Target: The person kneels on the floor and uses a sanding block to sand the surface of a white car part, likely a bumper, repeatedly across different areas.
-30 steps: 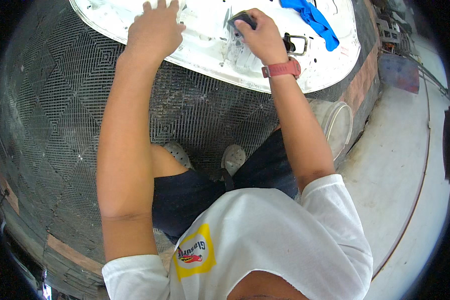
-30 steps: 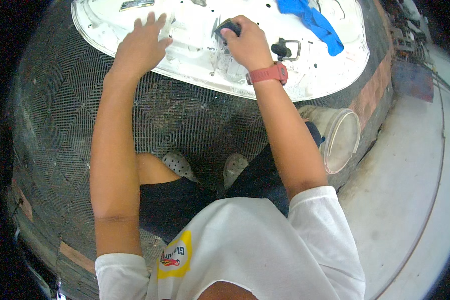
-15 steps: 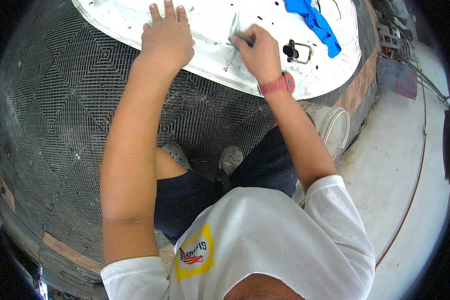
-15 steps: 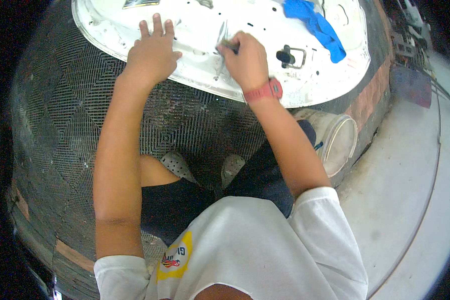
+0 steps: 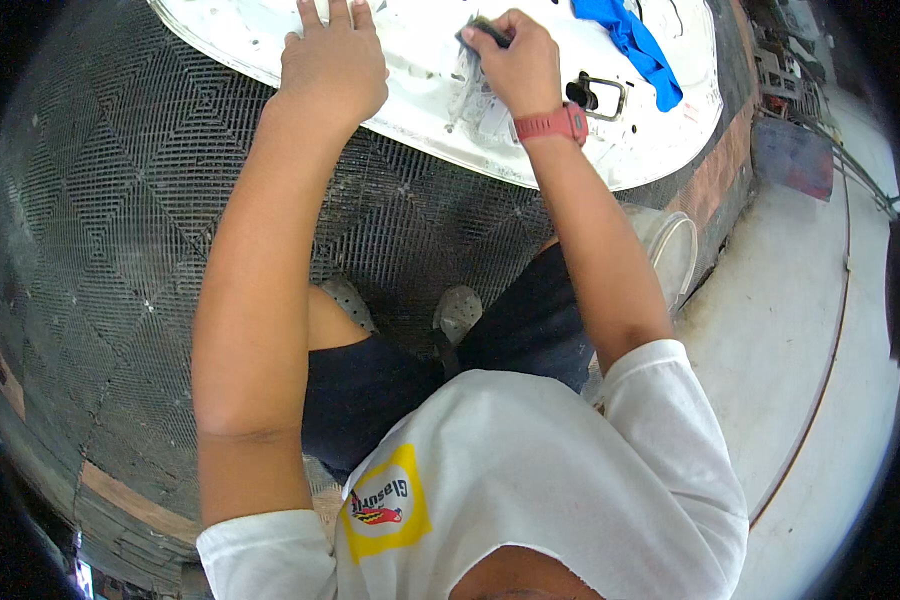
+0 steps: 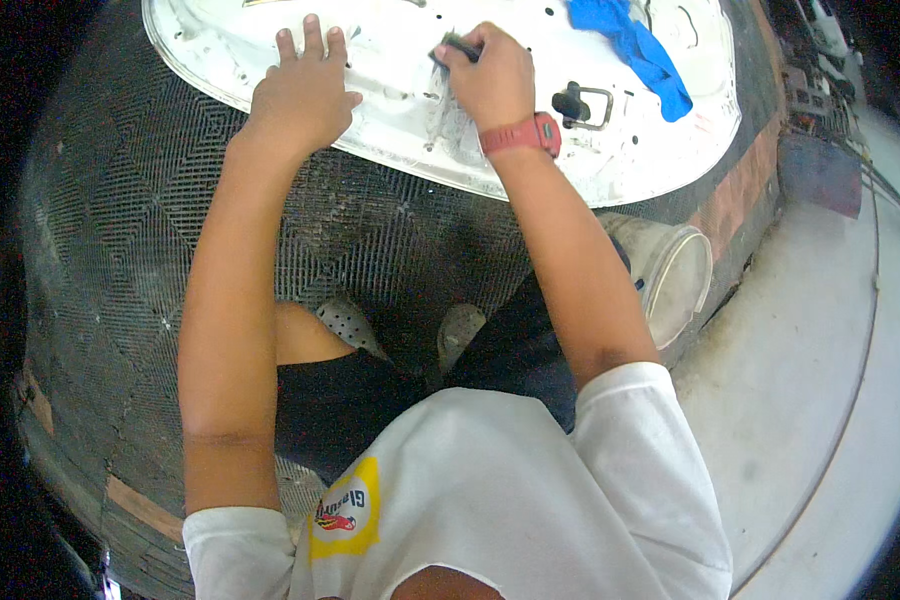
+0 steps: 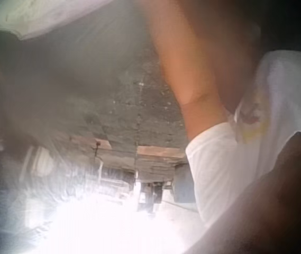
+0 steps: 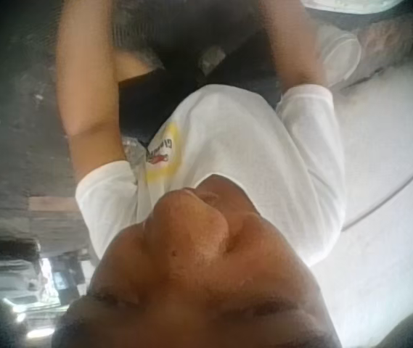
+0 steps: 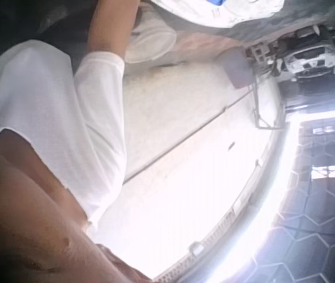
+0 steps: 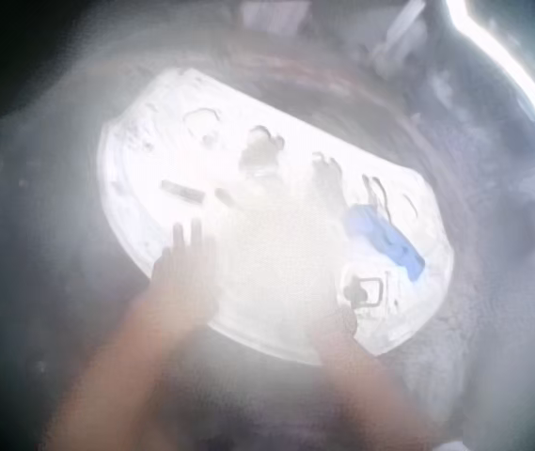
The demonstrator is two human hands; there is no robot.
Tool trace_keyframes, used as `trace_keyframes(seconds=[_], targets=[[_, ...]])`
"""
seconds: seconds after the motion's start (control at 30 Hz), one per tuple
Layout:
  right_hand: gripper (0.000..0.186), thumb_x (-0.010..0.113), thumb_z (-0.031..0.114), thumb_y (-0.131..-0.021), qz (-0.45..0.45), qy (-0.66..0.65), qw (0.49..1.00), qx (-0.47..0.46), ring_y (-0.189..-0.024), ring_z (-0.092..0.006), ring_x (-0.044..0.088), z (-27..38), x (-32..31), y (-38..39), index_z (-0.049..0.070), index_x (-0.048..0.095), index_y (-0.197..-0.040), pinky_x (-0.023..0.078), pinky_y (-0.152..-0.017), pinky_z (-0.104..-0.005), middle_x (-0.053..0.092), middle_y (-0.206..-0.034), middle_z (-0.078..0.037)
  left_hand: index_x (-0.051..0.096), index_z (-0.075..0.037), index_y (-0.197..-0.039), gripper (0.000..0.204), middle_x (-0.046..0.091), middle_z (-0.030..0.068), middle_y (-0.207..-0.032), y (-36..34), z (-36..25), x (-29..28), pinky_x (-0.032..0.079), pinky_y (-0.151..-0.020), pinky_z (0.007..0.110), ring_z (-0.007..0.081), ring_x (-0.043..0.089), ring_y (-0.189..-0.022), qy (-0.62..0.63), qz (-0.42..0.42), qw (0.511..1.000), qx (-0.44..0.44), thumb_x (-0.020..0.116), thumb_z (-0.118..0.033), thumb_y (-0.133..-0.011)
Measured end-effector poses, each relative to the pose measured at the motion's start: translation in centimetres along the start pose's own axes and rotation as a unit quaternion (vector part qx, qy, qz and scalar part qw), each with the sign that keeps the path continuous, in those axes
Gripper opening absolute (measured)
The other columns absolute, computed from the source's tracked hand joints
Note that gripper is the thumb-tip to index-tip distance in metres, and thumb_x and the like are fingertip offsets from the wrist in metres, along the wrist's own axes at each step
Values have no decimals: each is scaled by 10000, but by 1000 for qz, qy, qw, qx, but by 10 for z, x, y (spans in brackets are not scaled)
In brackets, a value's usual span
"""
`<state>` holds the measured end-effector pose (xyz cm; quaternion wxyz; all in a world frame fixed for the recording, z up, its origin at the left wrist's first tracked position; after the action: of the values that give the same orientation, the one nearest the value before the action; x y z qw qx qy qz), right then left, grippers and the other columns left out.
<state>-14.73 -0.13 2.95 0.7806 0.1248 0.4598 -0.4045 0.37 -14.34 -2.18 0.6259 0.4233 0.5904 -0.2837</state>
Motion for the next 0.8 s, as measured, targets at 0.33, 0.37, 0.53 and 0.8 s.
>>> trace_keyframes(seconds=[0.33, 0.37, 0.53, 0.8], targets=[[251, 918, 138, -864, 60, 4, 994, -96, -760, -251, 681, 17, -14, 58, 16, 710, -929, 555, -733, -368, 709, -877, -132, 459, 93, -1582, 716, 320, 396, -1706, 0, 9, -15, 426, -1219, 658, 633, 342, -1552, 205, -3, 979, 6, 697, -155, -954], [252, 919, 145, -867, 35, 24, 990, -132, -752, -256, 673, 27, -15, 51, 19, 710, -933, 553, -731, -369, 707, -873, -135, 488, 101, -1544, 662, 341, 397, -1692, 1, 8, -14, 449, -1203, 647, 632, 373, -1532, 174, -34, 984, 6, 668, -125, -948], [220, 882, 140, -859, 77, 163, 965, -189, -826, -360, 708, 23, 5, 74, 41, 698, -929, 559, -732, -430, 685, -925, -140, 561, 119, -1432, 519, 414, 404, -1637, 0, 5, -24, 513, -1147, 627, 631, 475, -1463, 173, -80, 982, -6, 593, -64, -947], [196, 855, 126, -868, 83, 150, 970, -170, -835, -379, 703, 15, 8, 97, 49, 684, -923, 562, -715, -460, 664, -934, -138, 539, 122, -1451, 533, 418, 407, -1632, 11, 1, -35, 517, -1150, 622, 623, 470, -1472, 158, -102, 982, 11, 576, -59, -951]])
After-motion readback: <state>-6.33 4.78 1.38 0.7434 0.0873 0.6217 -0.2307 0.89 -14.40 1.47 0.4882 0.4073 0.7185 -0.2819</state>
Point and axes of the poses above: each hand's wrist, its own y-axis away from the middle knuckle, its own x-axis out of the palm, z = x × y, the point moved 10 cm from there along -y, towards the middle knuckle
